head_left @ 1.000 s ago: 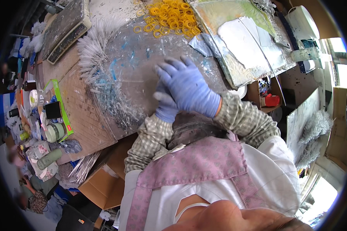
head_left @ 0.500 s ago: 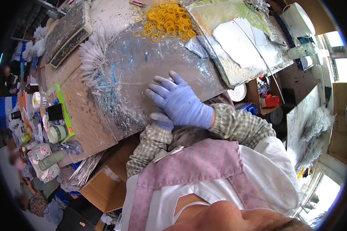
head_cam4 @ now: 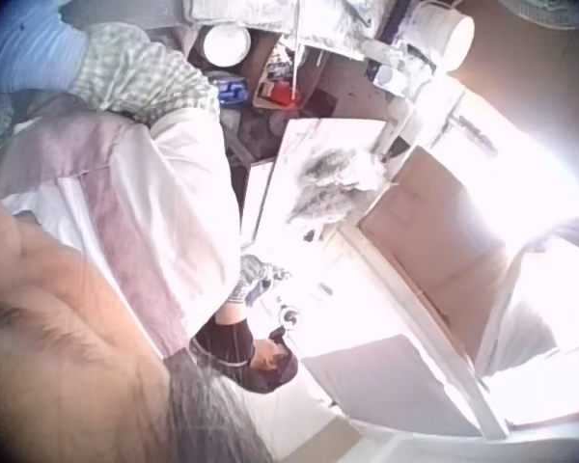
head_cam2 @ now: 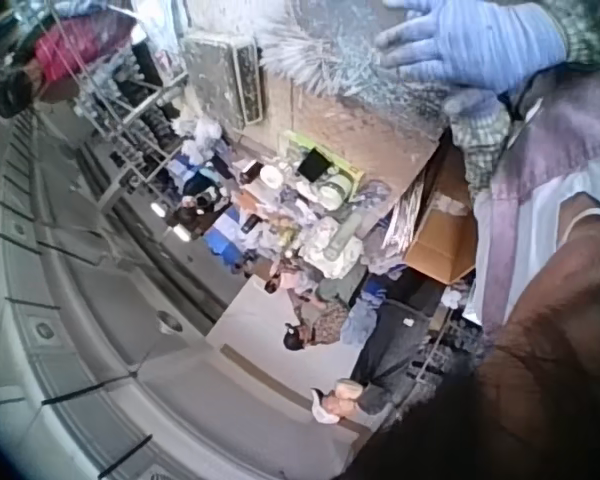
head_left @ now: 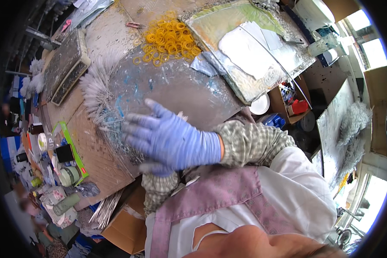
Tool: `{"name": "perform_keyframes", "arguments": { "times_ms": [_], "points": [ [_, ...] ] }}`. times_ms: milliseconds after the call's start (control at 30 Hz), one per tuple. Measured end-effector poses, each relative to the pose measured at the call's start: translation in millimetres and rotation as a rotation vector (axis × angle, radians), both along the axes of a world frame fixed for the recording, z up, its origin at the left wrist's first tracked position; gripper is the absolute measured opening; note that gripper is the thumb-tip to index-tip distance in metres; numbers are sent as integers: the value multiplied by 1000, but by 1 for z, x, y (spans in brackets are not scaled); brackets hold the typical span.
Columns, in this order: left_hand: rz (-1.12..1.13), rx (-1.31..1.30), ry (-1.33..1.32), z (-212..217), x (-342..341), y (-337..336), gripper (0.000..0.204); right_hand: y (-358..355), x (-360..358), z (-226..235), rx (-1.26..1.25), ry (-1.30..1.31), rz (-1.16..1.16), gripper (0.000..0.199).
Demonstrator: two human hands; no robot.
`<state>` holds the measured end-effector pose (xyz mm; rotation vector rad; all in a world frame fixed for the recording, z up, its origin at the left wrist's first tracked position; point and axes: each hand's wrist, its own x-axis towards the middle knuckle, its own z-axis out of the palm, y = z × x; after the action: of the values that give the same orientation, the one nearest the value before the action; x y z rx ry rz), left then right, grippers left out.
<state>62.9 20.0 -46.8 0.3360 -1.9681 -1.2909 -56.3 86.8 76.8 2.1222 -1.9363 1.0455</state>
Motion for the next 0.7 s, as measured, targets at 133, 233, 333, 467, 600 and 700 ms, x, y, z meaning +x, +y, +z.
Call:
{"name": "perform_keyframes", "arguments": {
  "times_ms": [133,233,333,467,600,700],
  "points": [
    [1,-42,-21,-3,-27,18,51,-16,10,-50,775,-297,-203,79],
    [-4,-71,-26,-3,-24,-3,51,-34,47,-90,-60,-150,-441,78],
    [67,-103,-31,-2,-3,8,51,-10,15,-3,-196,-230,115,66],
    [57,-148,-43,-5,-35,11,51,-23,19,-76,-154,-330,-158,81],
    [140,-200,-32,-7,-28,-9,50,-10,1,-24,89,-13,2,81],
    [143,-212,-54,-3,-30,17,50,-11,35,-69,-149,-407,-136,83]
  ]
}}
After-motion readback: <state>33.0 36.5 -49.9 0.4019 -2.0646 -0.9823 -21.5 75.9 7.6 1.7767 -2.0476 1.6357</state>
